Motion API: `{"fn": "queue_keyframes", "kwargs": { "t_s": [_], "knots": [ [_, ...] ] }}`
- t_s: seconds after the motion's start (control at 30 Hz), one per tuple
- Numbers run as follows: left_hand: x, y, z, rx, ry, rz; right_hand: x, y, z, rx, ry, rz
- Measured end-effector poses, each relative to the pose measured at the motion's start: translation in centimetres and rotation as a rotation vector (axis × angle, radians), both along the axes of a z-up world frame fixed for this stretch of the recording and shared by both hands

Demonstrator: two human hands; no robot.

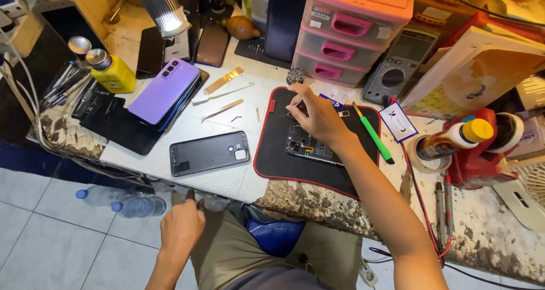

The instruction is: The person is disassembling or assembling a mobile phone, specifically working on internal screws and components at a repair bench.

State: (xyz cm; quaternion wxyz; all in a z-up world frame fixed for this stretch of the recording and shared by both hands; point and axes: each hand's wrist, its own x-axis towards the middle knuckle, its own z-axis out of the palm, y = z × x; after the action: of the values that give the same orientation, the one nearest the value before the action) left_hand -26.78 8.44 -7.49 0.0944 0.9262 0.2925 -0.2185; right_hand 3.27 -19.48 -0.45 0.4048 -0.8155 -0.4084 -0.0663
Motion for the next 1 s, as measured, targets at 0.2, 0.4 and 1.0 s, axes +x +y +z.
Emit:
{"fn": "queue_keyframes", "kwargs": {
  "t_s": [0.2,0.4,1.0],
  "knots": [
    [3.0,-4.2,12.1,-0.202,-0.463,-0.174,0.4,0.2,-0.2,0.072,-0.089,-0.058],
    [16.4,-6.4,12.8,-0.528,-1.074,-0.63,-1.6,-1.2,2.5,0.288,-0.11,-0.121],
    [26.0,-10.4,11.5,-0.816,-1.041,-0.75,-1.9,-4.0,3.9,0.596,-0.117,-0.173]
  ]
}}
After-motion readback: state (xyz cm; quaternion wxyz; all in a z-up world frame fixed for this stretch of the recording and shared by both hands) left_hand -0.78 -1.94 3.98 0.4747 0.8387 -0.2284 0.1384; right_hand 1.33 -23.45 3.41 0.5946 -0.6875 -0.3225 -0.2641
